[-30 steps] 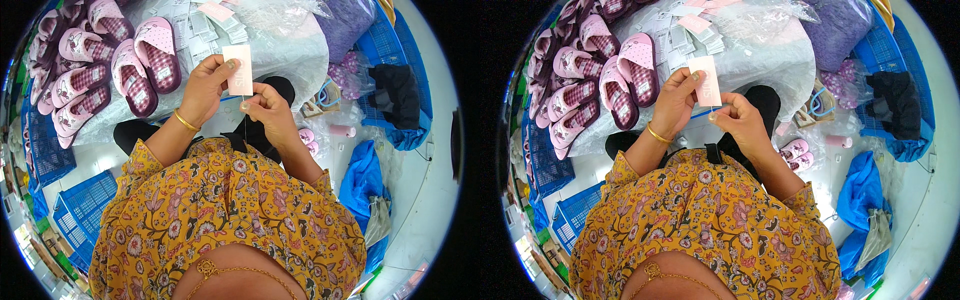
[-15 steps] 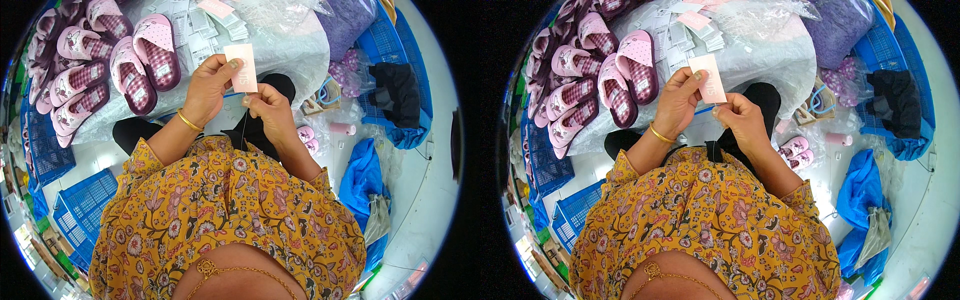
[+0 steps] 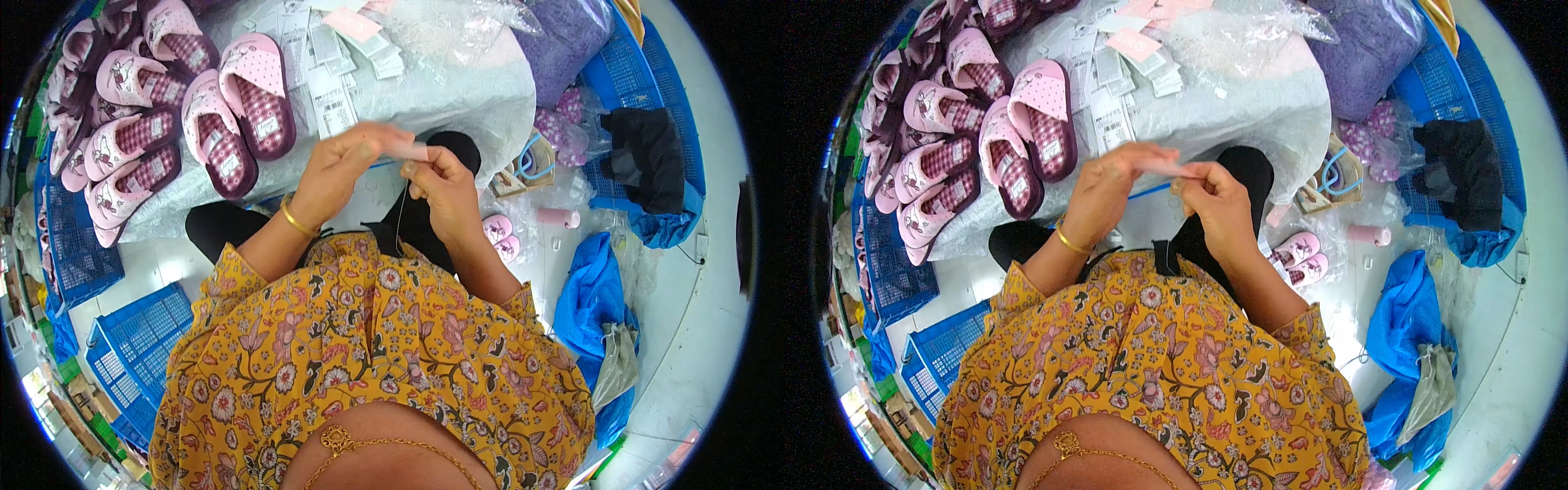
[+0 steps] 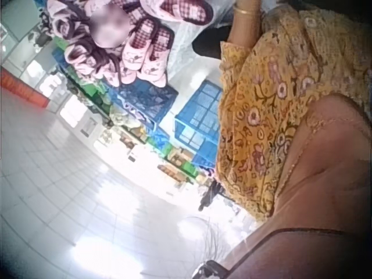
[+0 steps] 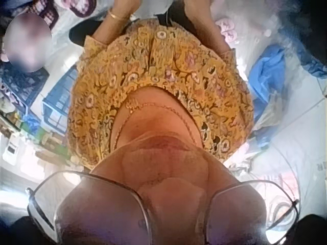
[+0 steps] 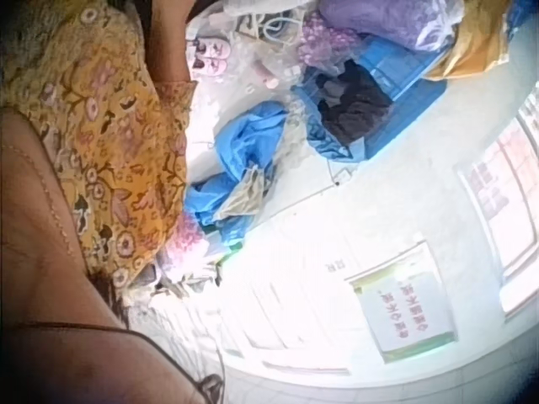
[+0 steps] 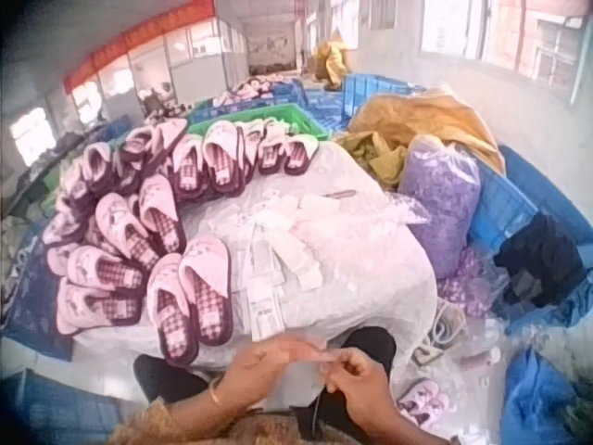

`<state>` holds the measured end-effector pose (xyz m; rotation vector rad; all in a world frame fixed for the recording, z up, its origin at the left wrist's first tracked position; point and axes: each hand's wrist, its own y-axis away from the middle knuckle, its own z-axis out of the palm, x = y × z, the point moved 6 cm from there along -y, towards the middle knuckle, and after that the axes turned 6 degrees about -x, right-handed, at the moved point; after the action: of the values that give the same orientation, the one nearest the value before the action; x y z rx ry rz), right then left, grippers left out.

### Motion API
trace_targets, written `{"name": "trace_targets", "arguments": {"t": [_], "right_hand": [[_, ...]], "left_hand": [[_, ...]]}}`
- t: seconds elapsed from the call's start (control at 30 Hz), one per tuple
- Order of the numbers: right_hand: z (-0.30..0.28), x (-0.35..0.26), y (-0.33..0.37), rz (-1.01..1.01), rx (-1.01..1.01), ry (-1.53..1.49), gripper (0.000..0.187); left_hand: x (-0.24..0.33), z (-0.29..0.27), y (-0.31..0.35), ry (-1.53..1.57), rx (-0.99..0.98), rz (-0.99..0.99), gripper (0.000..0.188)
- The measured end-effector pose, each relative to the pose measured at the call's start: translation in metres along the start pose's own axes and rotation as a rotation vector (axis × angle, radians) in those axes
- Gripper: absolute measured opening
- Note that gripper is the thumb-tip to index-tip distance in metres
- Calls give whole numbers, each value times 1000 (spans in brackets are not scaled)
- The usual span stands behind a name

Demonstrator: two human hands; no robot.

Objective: The person sits on the floor and repeatedly picks up pairs of pink slippers, then attaches small white tags to each slipper by hand. The tagged slippers are placed back into a pile on the floor.

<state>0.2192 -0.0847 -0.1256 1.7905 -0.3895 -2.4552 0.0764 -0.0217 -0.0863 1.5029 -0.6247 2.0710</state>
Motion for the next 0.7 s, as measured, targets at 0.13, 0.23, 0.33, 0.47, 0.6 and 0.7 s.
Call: {"name": "trace_targets", "arguments": {"t": [0.13,0.23,0.33,0.47,0.6,0.7], "right_hand": [[-8,-7,4,-88,-51,185,12],[-3,-8,7,-131,-100,297,11],[-1,-6,7,-164,-133,420,13],[5,-12,8,-189,-139,547,14],[3,-3,7,-182,-169,561,14],[3,1,9,-122,-199,558,17]], "left_hand": [[2,1,7,282,-246,-116,45],[-10,-15,8,65,-171,-335,30],[-12,-14,8,-255,-269,-326,14],[-22,-13,7,-407,-220,-280,13],[-18,-9,10,-641,-179,-224,18],[-14,-5,12,-739,-168,-165,11]]}}
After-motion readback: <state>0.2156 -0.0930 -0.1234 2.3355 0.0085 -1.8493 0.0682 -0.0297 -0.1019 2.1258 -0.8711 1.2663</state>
